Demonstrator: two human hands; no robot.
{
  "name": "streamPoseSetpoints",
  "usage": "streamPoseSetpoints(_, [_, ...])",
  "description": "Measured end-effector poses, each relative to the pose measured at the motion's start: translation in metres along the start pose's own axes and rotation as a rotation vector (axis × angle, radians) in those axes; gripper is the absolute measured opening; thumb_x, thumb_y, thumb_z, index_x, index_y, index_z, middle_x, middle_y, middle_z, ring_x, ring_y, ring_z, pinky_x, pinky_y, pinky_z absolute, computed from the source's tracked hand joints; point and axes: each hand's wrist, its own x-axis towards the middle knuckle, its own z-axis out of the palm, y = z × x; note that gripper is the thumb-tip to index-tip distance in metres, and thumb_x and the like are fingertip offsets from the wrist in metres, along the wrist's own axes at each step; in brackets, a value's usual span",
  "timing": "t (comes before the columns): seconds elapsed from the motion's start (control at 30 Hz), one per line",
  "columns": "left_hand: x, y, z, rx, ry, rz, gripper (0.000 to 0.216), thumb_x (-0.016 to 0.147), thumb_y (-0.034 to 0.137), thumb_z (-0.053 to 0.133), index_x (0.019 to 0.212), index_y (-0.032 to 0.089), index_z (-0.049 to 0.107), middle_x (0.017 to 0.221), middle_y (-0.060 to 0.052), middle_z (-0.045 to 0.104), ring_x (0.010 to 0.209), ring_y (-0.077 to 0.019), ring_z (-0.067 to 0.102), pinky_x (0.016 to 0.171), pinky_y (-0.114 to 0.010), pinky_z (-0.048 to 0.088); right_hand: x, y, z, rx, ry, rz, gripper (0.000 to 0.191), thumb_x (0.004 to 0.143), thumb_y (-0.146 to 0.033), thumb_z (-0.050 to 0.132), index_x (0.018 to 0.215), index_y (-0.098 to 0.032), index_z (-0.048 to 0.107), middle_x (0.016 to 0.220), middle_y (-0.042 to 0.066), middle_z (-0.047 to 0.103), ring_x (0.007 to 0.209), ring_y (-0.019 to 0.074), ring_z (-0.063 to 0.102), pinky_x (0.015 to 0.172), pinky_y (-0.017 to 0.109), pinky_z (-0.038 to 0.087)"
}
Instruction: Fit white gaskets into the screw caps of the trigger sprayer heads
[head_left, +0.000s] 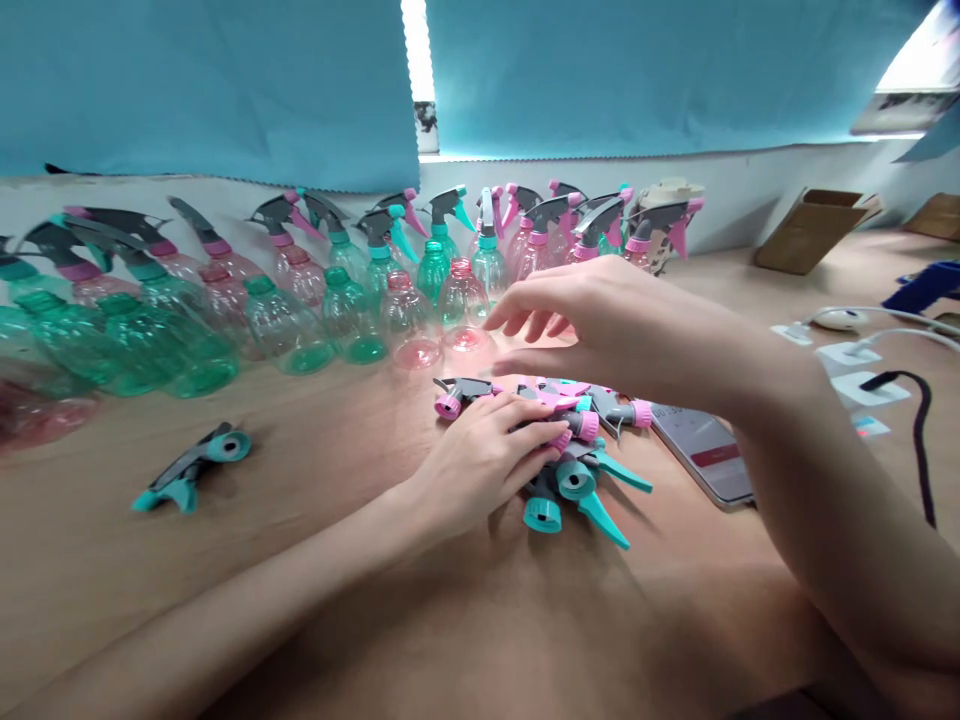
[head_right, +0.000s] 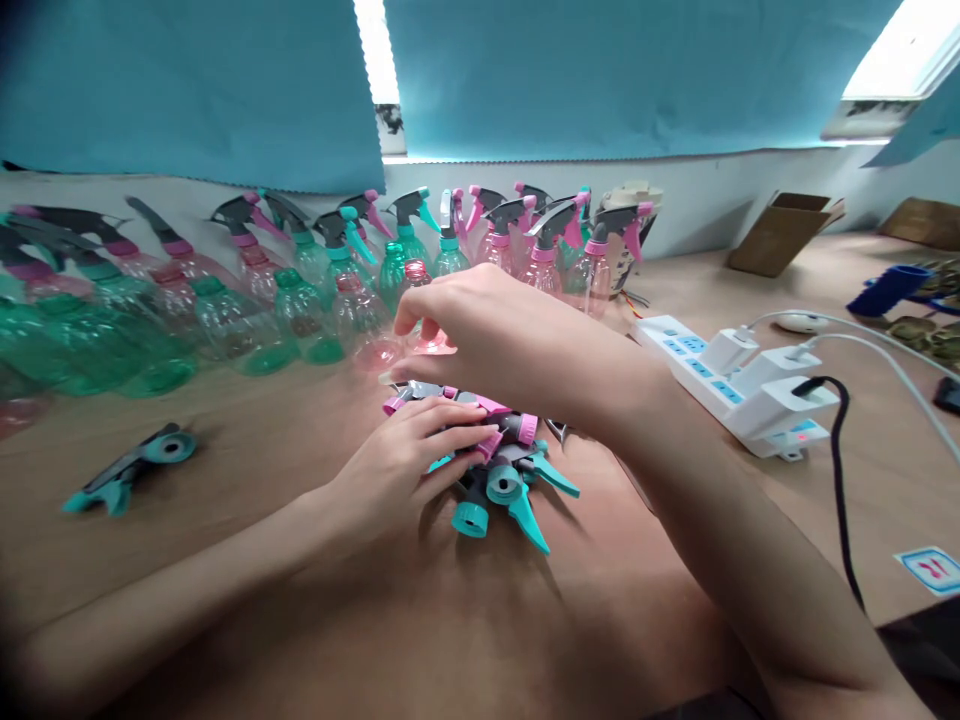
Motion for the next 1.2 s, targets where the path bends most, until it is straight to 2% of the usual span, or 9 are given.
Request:
streamPoseSetpoints(0.13, [-0.003,-0.005,-0.009,0.001,0.1,0.005,0.018,0.089,0.019,0.056,0.106,0.016,0.063,0.111,-0.01,0.063,0.106,-0.0204,0.058,0.089,-0.037,0.051,0.001,-0.002,0.001,0.027,-0.028,0.021,0.022,0.085,-0.035,0.056,0.099,-0.02,0.064,0.088,0.002,0.067,0.08,0.0176,0.063,0.066,0.03,0.048])
streamPoseSetpoints(0.23, [-0.014,-0.004,-0.022,0.001,0.117,-0.005,0.016,0.089,0.016,0.056,0.104,0.016,0.063,0.104,-0.01,0.065,0.1,-0.0193,0.059,0.085,-0.035,0.052,0.004,-0.002,0.006,0.054,-0.056,0.036,0.022,0.085,-0.037,0.054,0.096,-0.021,0.065,0.086,0.002,0.069,0.079,0.0187,0.064,0.065,0.031,0.048])
streamPoseSetpoints(0.3, [-0.027,-0.002,-0.034,0.018,0.112,-0.042,0.016,0.089,0.015,0.055,0.103,0.016,0.063,0.1,-0.009,0.065,0.095,-0.0184,0.06,0.082,-0.034,0.053,0.003,0.0,0.014,0.043,-0.093,0.053,0.027,0.085,-0.041,0.053,0.099,-0.021,0.065,0.089,0.004,0.07,0.082,0.0205,0.064,0.067,0.032,0.047])
streamPoseSetpoints(0.4, [-0.055,-0.002,-0.052,0.059,0.099,-0.145,0.017,0.09,0.014,0.053,0.105,0.018,0.061,0.097,-0.007,0.065,0.092,-0.0167,0.06,0.08,-0.031,0.053,-0.008,0.008,0.034,-0.021,-0.179,0.102,0.044,0.085,-0.054,0.049,0.113,-0.022,0.062,0.105,0.008,0.067,0.094,0.0264,0.063,0.073,0.038,0.049])
streamPoseSetpoints(0.53, [-0.091,-0.008,-0.074,0.119,0.052,-0.292,0.015,0.092,0.016,0.05,0.102,0.019,0.061,0.095,-0.005,0.062,0.087,-0.0148,0.06,0.077,-0.027,0.051,-0.034,0.019,0.062,0.071,-0.306,0.233,0.063,0.084,-0.066,0.039,0.134,-0.028,0.047,0.141,0.012,0.044,0.127,0.0334,0.043,0.095,0.049,0.042])
streamPoseSetpoints(0.73, [-0.116,-0.016,-0.085,0.182,0.07,-0.385,0.016,0.093,0.022,0.046,0.101,0.021,0.061,0.095,-0.004,0.062,0.087,-0.0161,0.061,0.077,-0.028,0.051,-0.036,0.02,0.092,0.087,-0.258,0.267,0.067,0.087,-0.065,0.033,0.142,-0.026,0.036,0.148,0.013,0.033,0.137,0.0355,0.024,0.105,0.056,0.029])
streamPoseSetpoints(0.93, [-0.138,-0.016,-0.103,0.277,0.105,-0.436,0.016,0.093,0.021,0.046,0.1,0.021,0.06,0.096,-0.004,0.062,0.087,-0.0164,0.061,0.078,-0.028,0.05,-0.021,0.005,0.099,0.08,-0.279,0.268,0.068,0.089,-0.064,0.026,0.139,-0.021,0.04,0.143,0.015,0.042,0.135,0.0343,0.031,0.105,0.054,0.031])
streamPoseSetpoints(1.07, [-0.163,-0.02,-0.121,0.35,0.148,-0.54,0.016,0.092,0.025,0.047,0.102,0.024,0.06,0.098,-0.002,0.063,0.091,-0.0183,0.061,0.081,-0.031,0.048,-0.023,-0.008,0.1,0.081,-0.305,0.254,0.068,0.09,-0.063,0.026,0.141,-0.021,0.038,0.148,0.012,0.036,0.138,0.0308,0.026,0.108,0.051,0.028])
streamPoseSetpoints(1.2, [-0.186,-0.032,-0.137,0.413,0.207,-0.636,0.017,0.091,0.033,0.049,0.101,0.025,0.061,0.101,-0.005,0.062,0.096,-0.0226,0.06,0.085,-0.037,0.048,-0.029,-0.012,0.102,0.073,-0.322,0.261,0.066,0.09,-0.061,0.027,0.142,-0.023,0.037,0.151,0.01,0.031,0.139,0.0326,0.021,0.11,0.055,0.023])
